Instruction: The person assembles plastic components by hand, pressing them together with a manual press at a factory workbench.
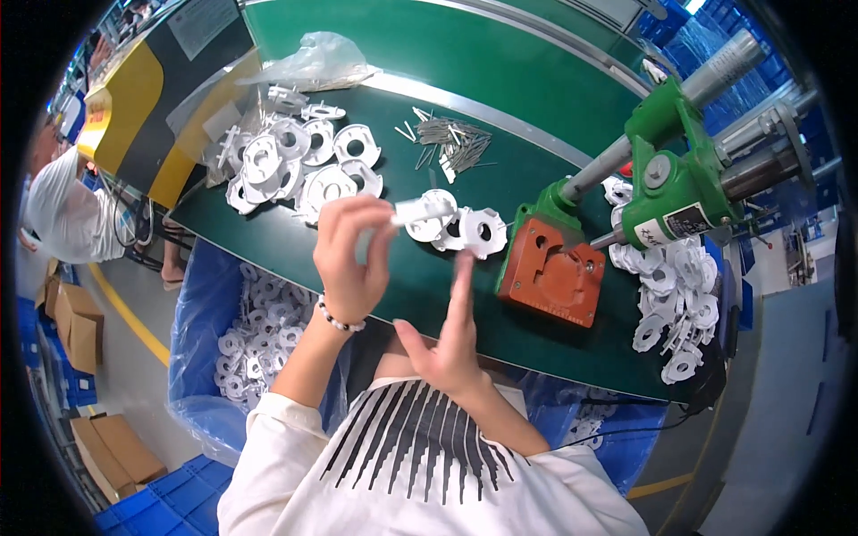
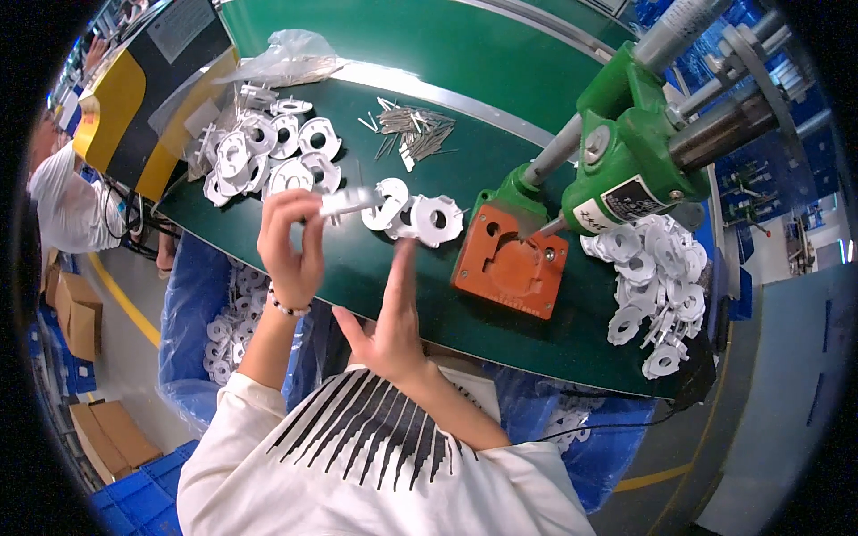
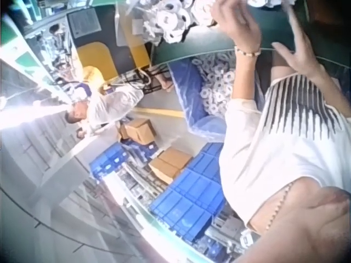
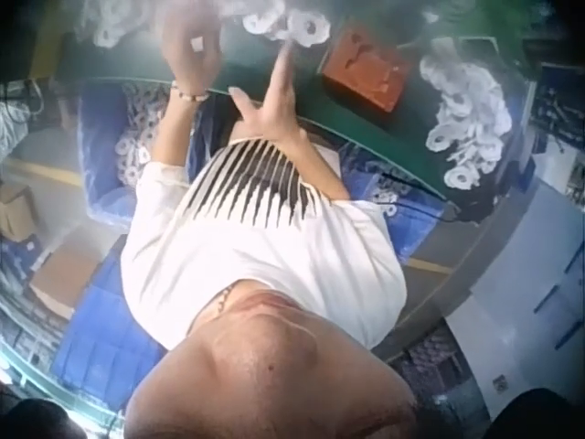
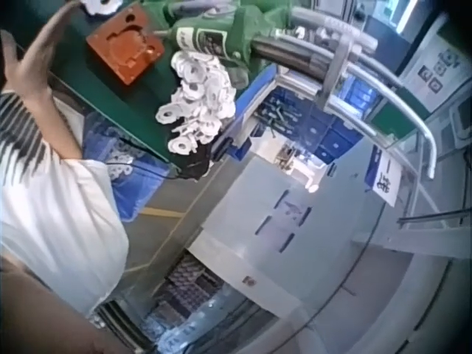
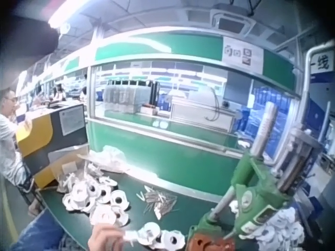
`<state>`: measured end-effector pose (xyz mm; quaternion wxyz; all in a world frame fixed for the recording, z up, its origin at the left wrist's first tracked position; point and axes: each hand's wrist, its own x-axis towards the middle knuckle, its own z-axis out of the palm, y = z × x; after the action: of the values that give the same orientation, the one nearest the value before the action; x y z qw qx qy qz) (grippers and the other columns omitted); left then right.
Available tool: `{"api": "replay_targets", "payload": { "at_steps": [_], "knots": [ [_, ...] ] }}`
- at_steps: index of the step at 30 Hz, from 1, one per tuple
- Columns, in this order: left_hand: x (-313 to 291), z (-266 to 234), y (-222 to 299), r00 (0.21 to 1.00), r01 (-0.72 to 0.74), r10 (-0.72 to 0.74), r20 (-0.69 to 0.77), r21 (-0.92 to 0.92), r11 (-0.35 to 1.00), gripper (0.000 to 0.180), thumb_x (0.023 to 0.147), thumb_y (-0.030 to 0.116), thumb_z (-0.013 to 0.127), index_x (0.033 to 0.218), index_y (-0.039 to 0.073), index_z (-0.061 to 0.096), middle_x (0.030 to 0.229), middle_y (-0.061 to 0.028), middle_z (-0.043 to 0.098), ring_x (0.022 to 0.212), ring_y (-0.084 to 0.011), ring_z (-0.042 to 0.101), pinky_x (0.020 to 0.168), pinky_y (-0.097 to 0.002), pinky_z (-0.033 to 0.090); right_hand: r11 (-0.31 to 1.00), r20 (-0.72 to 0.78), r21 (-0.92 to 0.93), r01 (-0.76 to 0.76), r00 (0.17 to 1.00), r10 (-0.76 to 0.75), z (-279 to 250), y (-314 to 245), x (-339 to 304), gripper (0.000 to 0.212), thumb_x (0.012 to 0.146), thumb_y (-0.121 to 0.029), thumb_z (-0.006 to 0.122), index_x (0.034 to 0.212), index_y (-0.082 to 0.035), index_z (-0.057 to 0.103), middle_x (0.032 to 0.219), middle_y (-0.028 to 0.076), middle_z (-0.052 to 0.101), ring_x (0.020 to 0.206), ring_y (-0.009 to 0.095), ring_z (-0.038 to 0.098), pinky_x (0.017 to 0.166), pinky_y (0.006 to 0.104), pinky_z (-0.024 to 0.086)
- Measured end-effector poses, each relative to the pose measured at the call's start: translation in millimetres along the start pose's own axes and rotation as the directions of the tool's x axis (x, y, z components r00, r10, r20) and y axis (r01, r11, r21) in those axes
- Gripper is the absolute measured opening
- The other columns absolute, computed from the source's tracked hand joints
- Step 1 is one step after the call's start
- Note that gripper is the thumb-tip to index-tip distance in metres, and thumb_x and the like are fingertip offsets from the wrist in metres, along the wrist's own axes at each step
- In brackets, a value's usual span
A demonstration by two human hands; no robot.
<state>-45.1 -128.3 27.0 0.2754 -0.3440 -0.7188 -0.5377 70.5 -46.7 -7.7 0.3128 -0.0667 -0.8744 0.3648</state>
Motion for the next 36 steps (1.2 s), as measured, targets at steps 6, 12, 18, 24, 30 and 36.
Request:
{"api": "replay_targets", "payload": {
  "at_steps": [6,12,18,24,30,36],
  "knots": [
    [-14,-26,33,0.864,-0.484,0.473,0.172,0.023,0.875,0.023,0.056,0.012,0.062,0.079,0.014,0.063,0.088,0.0038,0.059,0.079,-0.0115,0.051,0.078,-0.032,0.035,0.205,0.342,0.909,-0.362,0.931,0.127,-55,-28,30,0.057,0.086,-0.034,0.042,0.12,0.009,0.028,0.116,0.019,0.043,0.107,0.023,0.045,0.09,0.0327,0.035],
    [-7,-31,44,0.879,-0.454,0.464,0.112,-0.102,0.885,0.024,0.057,0.015,0.068,0.08,0.013,0.061,0.09,0.0014,0.059,0.081,-0.0152,0.05,0.075,-0.0321,0.038,0.308,0.367,0.859,-0.409,0.911,0.186,-64,-40,28,0.055,0.087,-0.032,0.037,0.119,0.011,0.028,0.115,0.023,0.043,0.104,0.028,0.048,0.087,0.0369,0.04],
    [-2,-36,51,0.969,-0.181,0.207,0.134,-0.182,0.966,0.041,0.054,0.021,0.075,0.089,0.008,0.057,0.095,-0.0108,0.056,0.094,-0.0302,0.049,0.077,-0.037,0.041,0.039,0.423,0.903,-0.429,0.9,0.107,-63,-36,33,0.048,0.088,-0.029,0.037,0.115,0.011,0.035,0.108,0.019,0.048,0.099,0.022,0.05,0.086,0.0309,0.04],
    [-10,-29,42,0.994,0.025,0.005,0.11,-0.269,0.963,0.01,0.07,-0.002,0.059,0.079,-0.003,0.055,0.07,-0.0124,0.06,0.06,-0.016,0.058,0.054,-0.0222,0.044,0.498,0.335,0.81,-0.31,0.941,0.04,-66,-36,35,0.045,0.085,-0.035,0.043,0.095,0.008,0.053,0.084,0.015,0.059,0.075,0.017,0.059,0.065,0.027,0.048],
    [-12,-37,62,0.869,0.493,-0.419,0.264,-0.528,0.692,0.007,0.078,0.001,0.053,0.073,-0.002,0.049,0.064,-0.0075,0.06,0.052,-0.0033,0.051,0.045,-0.0139,0.037,0.854,-0.176,0.519,-0.04,0.973,0.152,-63,-38,43,0.03,0.064,-0.006,0.069,0.09,0.0,0.055,0.074,0.004,0.055,0.052,0.005,0.046,0.045,0.015,0.036],
    [-17,-36,60,0.974,0.21,-0.152,0.168,-0.42,0.883,0.009,0.075,0.004,0.057,0.07,0.001,0.05,0.061,-0.0079,0.061,0.045,-0.0023,0.048,0.04,-0.0137,0.034,0.549,0.205,0.786,-0.285,0.957,0.204,-67,-30,46,0.029,0.068,-0.001,0.065,0.095,0.003,0.055,0.083,0.004,0.055,0.063,0.003,0.048,0.055,0.014,0.039]
  ]
}}
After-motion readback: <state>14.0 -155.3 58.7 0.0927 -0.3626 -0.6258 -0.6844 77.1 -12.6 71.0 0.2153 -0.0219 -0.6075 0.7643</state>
